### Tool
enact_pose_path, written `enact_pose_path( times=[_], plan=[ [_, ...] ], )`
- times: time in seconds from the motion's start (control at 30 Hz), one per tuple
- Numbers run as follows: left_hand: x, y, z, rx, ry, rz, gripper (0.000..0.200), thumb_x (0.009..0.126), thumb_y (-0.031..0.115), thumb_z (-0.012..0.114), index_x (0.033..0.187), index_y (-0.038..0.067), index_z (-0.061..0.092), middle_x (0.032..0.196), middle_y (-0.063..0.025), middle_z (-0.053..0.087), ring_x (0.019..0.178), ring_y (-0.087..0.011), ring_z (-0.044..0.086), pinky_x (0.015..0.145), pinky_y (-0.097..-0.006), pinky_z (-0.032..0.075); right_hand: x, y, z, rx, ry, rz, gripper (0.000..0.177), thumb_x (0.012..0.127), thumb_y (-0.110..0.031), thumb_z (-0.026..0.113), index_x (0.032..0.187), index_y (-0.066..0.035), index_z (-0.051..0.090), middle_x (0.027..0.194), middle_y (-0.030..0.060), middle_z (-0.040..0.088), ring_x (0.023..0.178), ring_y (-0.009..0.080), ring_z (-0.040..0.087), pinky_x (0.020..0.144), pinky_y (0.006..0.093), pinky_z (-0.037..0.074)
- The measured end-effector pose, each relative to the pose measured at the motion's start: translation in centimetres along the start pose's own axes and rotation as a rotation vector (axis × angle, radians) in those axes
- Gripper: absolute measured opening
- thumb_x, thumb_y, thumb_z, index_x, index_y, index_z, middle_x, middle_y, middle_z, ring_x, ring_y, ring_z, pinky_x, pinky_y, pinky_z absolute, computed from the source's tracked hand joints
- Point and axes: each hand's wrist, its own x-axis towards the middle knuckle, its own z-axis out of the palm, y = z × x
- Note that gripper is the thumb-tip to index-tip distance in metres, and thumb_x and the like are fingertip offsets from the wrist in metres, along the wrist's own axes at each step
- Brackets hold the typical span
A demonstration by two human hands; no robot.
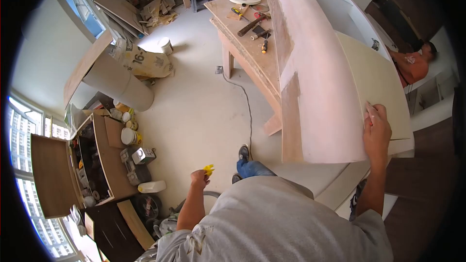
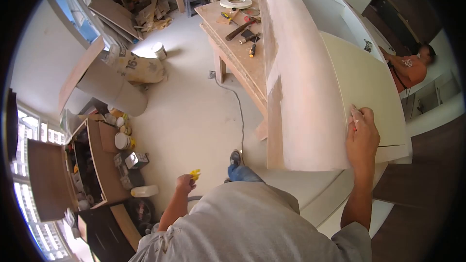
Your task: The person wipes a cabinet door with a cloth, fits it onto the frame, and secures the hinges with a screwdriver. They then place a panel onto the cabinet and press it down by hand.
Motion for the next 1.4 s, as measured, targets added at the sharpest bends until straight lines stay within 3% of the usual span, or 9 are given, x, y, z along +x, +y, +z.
enact_pose_path(
  times=[0.2,0.5,0.63,0.67,0.83,1.0,1.1,1.33,1.4],
  plan=[
    [-3.1,11.1,14.1,0.311,-0.316,0.210,0.013,0.090,0.013,0.062,0.099,0.005,0.067,0.079,-0.0061,0.065,0.060,-0.0133,0.059,0.047,-0.0295,0.046,0.6,-0.9,0.5,0.014,0.038,0.085,0.028,0.092,-0.005,0.058,0.118,0.002,0.066,0.110,0.0152,0.059,0.093,0.0309,0.064,0.080,0.0385,0.052],
    [-12.7,30.3,36.6,0.655,-0.747,0.814,0.031,0.084,0.012,0.069,0.111,-0.002,0.065,0.093,-0.0098,0.069,0.078,-0.0155,0.065,0.069,-0.0293,0.052,1.6,-1.8,-0.2,0.202,0.145,0.201,0.030,0.080,0.000,0.064,0.110,0.005,0.066,0.107,0.0165,0.062,0.082,0.0285,0.066,0.070,0.0344,0.053],
    [-14.6,32.4,43.7,0.611,-0.560,1.263,0.034,0.084,0.011,0.070,0.113,-0.005,0.065,0.099,-0.0082,0.069,0.092,-0.0159,0.063,0.083,-0.0301,0.051,1.6,-1.6,-0.3,0.132,0.161,0.189,0.032,0.075,-0.002,0.069,0.107,0.004,0.067,0.106,0.0170,0.064,0.079,0.0303,0.067,0.068,0.0350,0.053],
    [-15.7,33.1,44.7,0.651,-0.573,1.339,0.033,0.084,0.013,0.069,0.110,-0.007,0.066,0.102,-0.0166,0.071,0.089,-0.0245,0.067,0.080,-0.0351,0.053,1.7,-1.6,-0.3,0.131,0.183,0.184,0.032,0.075,-0.004,0.070,0.106,0.004,0.068,0.105,0.0159,0.065,0.078,0.0306,0.067,0.068,0.0351,0.053],
    [-31.6,33.2,49.4,0.418,-0.908,1.891,0.021,0.087,0.009,0.064,0.103,-0.003,0.068,0.096,-0.0228,0.069,0.088,-0.0311,0.069,0.081,-0.0373,0.054,1.6,-1.8,-0.4,0.137,0.167,0.295,0.033,0.073,-0.007,0.074,0.104,0.003,0.069,0.105,0.0138,0.066,0.076,0.0286,0.067,0.066,0.0346,0.054],
    [-38.7,31.4,59.0,1.166,-0.985,2.170,0.033,0.086,0.019,0.065,0.108,-0.007,0.067,0.106,-0.0258,0.069,0.094,-0.0385,0.069,0.088,-0.0412,0.053,1.0,-1.5,-0.2,0.080,0.229,0.393,0.037,0.072,-0.012,0.078,0.105,0.001,0.070,0.106,0.0127,0.066,0.074,0.0276,0.067,0.064,0.0338,0.055],
    [-41.6,29.6,62.3,1.909,-0.863,2.061,0.033,0.083,0.016,0.059,0.105,-0.007,0.068,0.106,-0.0275,0.068,0.101,-0.0409,0.067,0.089,-0.0457,0.053,0.3,-2.1,-0.3,0.063,0.320,0.544,0.039,0.071,-0.013,0.080,0.107,-0.002,0.071,0.108,0.0114,0.067,0.074,0.0261,0.067,0.063,0.0335,0.057],
    [-40.5,29.1,65.1,1.645,-0.825,2.187,0.039,0.083,0.025,0.064,0.097,-0.010,0.068,0.103,-0.0248,0.071,0.097,-0.0392,0.069,0.086,-0.0432,0.054,-1.5,-4.1,-0.8,-0.011,0.302,0.609,0.060,0.056,-0.020,0.092,0.111,-0.007,0.072,0.115,0.0132,0.065,0.092,0.0279,0.065,0.070,0.0355,0.058],
    [-42.4,29.8,65.1,1.781,-0.847,1.809,0.044,0.082,0.029,0.069,0.097,-0.012,0.067,0.099,-0.0261,0.071,0.092,-0.0374,0.070,0.082,-0.0422,0.055,-1.6,-4.0,-0.7,0.018,0.300,0.582,0.062,0.055,-0.020,0.092,0.111,-0.007,0.072,0.116,0.0129,0.065,0.094,0.0294,0.064,0.072,0.0367,0.058]
  ],
)
